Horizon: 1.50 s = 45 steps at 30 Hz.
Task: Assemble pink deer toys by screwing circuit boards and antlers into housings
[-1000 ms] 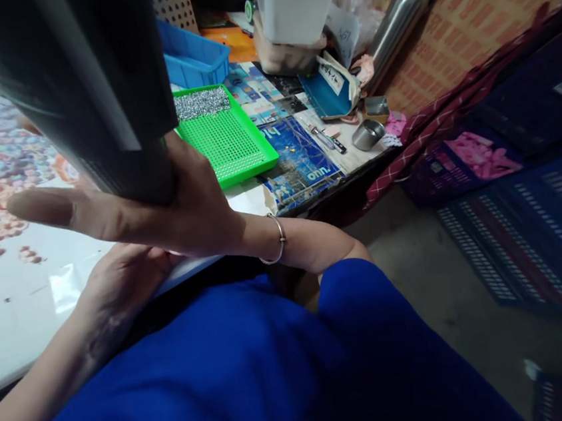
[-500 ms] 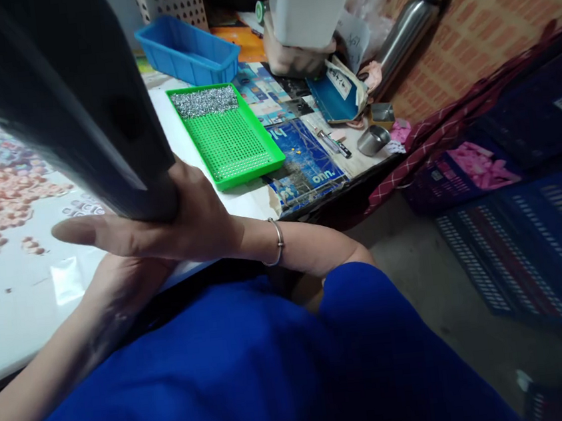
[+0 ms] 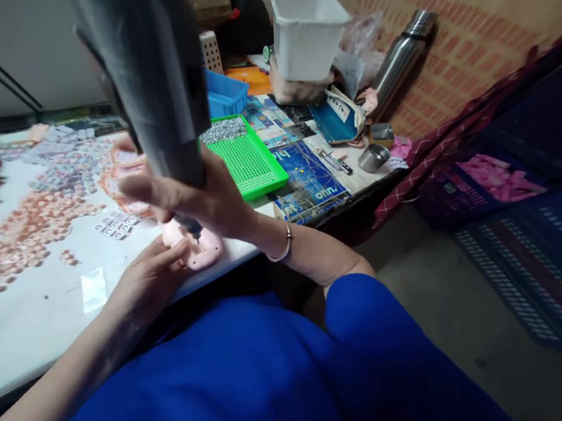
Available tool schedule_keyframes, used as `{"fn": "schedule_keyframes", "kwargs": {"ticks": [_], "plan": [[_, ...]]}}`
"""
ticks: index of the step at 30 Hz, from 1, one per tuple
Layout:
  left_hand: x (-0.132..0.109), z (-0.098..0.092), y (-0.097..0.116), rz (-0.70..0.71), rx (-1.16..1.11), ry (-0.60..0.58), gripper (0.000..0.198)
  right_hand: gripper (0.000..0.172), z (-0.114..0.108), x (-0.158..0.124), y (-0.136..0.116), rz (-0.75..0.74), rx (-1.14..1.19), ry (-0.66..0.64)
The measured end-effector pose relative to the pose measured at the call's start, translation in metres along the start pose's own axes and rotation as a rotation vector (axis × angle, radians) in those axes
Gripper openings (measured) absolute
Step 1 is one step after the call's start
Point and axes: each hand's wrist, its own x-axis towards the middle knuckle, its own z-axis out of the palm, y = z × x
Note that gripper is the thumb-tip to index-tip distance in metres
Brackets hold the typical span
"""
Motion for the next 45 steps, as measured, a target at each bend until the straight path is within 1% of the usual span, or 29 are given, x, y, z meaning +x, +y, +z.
{"fn": "schedule_keyframes", "kwargs": {"ticks": [2, 3, 4, 5, 6, 7, 8, 9, 10, 11, 12, 13, 14, 16, 18, 20, 22, 24, 27, 29, 31, 32, 34, 36, 38, 41, 43, 45], "plan": [[-0.005, -0.010, 0.004, 0.065, 0.079, 0.017, 0.042, 0.042, -0.014, 0.007, -0.002, -0.024, -0.128, 0.132], [-0.010, -0.017, 0.008, 0.114, 0.148, 0.029, 0.042, 0.043, -0.022, 0.008, -0.004, -0.057, -0.230, 0.237], [-0.015, -0.023, 0.014, 0.169, 0.242, 0.047, 0.040, 0.044, -0.029, 0.008, -0.006, -0.128, -0.327, 0.371], [-0.021, -0.030, 0.020, 0.230, 0.354, 0.081, 0.038, 0.047, -0.036, 0.005, -0.008, -0.244, -0.399, 0.515], [-0.028, -0.037, 0.025, 0.290, 0.470, 0.132, 0.034, 0.050, -0.040, 0.000, -0.010, -0.390, -0.444, 0.641], [-0.034, -0.043, 0.030, 0.339, 0.571, 0.183, 0.030, 0.053, -0.042, -0.005, -0.010, -0.551, -0.466, 0.717], [-0.039, -0.049, 0.034, 0.377, 0.648, 0.229, 0.026, 0.053, -0.042, -0.010, -0.009, -0.678, -0.484, 0.709], [-0.043, -0.054, 0.035, 0.402, 0.696, 0.263, 0.025, 0.048, -0.038, -0.016, -0.007, -0.752, -0.509, 0.619], [-0.046, -0.059, 0.035, 0.416, 0.718, 0.281, 0.025, 0.041, -0.032, -0.021, -0.004, -0.771, -0.539, 0.466], [-0.048, -0.063, 0.033, 0.419, 0.721, 0.291, 0.027, 0.034, -0.024, -0.025, -0.001, -0.747, -0.569, 0.282], [-0.048, -0.066, 0.030, 0.416, 0.708, 0.301, 0.029, 0.033, -0.015, -0.028, 0.004, -0.707, -0.592, 0.113], [-0.048, -0.067, 0.027, 0.410, 0.680, 0.310, 0.031, 0.035, -0.005, -0.030, 0.009, -0.672, -0.606, -0.021], [-0.047, -0.067, 0.024, 0.398, 0.638, 0.313, 0.032, 0.039, 0.004, -0.032, 0.015, -0.650, -0.614, -0.122], [-0.046, -0.064, 0.021, 0.369, 0.538, 0.314, 0.032, 0.044, 0.020, -0.033, 0.025, -0.625, -0.617, -0.257], [-0.045, -0.060, 0.022, 0.361, 0.482, 0.316, 0.030, 0.044, 0.029, -0.033, 0.033, -0.580, -0.614, -0.336], [-0.047, -0.058, 0.024, 0.371, 0.510, 0.309, 0.029, 0.044, 0.033, -0.033, 0.037, -0.553, -0.602, -0.340], [-0.049, -0.060, 0.025, 0.402, 0.579, 0.272, 0.029, 0.045, 0.036, -0.034, 0.039, -0.565, -0.573, -0.285], [-0.051, -0.065, 0.023, 0.446, 0.636, 0.239, 0.030, 0.044, 0.038, -0.035, 0.039, -0.604, -0.523, -0.203], [-0.051, -0.066, 0.020, 0.482, 0.652, 0.281, 0.024, 0.037, 0.042, -0.036, 0.037, -0.618, -0.459, -0.114], [-0.048, -0.061, 0.020, 0.445, 0.621, 0.327, 0.020, 0.037, 0.043, -0.036, 0.035, -0.568, -0.416, -0.114], [-0.045, -0.055, 0.022, 0.396, 0.586, 0.356, 0.018, 0.037, 0.042, -0.036, 0.032, -0.484, -0.349, -0.132], [-0.045, -0.053, 0.023, 0.378, 0.579, 0.357, 0.019, 0.036, 0.041, -0.037, 0.031, -0.443, -0.310, -0.142], [-0.044, -0.053, 0.024, 0.392, 0.597, 0.332, 0.021, 0.034, 0.038, -0.037, 0.031, -0.388, -0.256, -0.165], [-0.045, -0.059, 0.020, 0.482, 0.677, 0.274, 0.023, 0.031, 0.037, -0.038, 0.031, -0.376, -0.246, -0.200], [-0.046, -0.070, 0.015, 0.629, 0.821, 0.226, 0.027, 0.030, 0.036, -0.038, 0.033, -0.397, -0.256, -0.208], [-0.047, -0.085, 0.008, 0.827, 1.077, 0.198, 0.029, 0.031, 0.036, -0.038, 0.032, -0.457, -0.298, -0.157], [-0.047, -0.089, 0.007, 0.904, 1.201, 0.176, 0.027, 0.034, 0.037, -0.038, 0.030, -0.518, -0.370, -0.116], [-0.047, -0.087, 0.008, 0.965, 1.255, 0.157, 0.025, 0.034, 0.039, -0.037, 0.028, -0.581, -0.457, -0.100]]}}
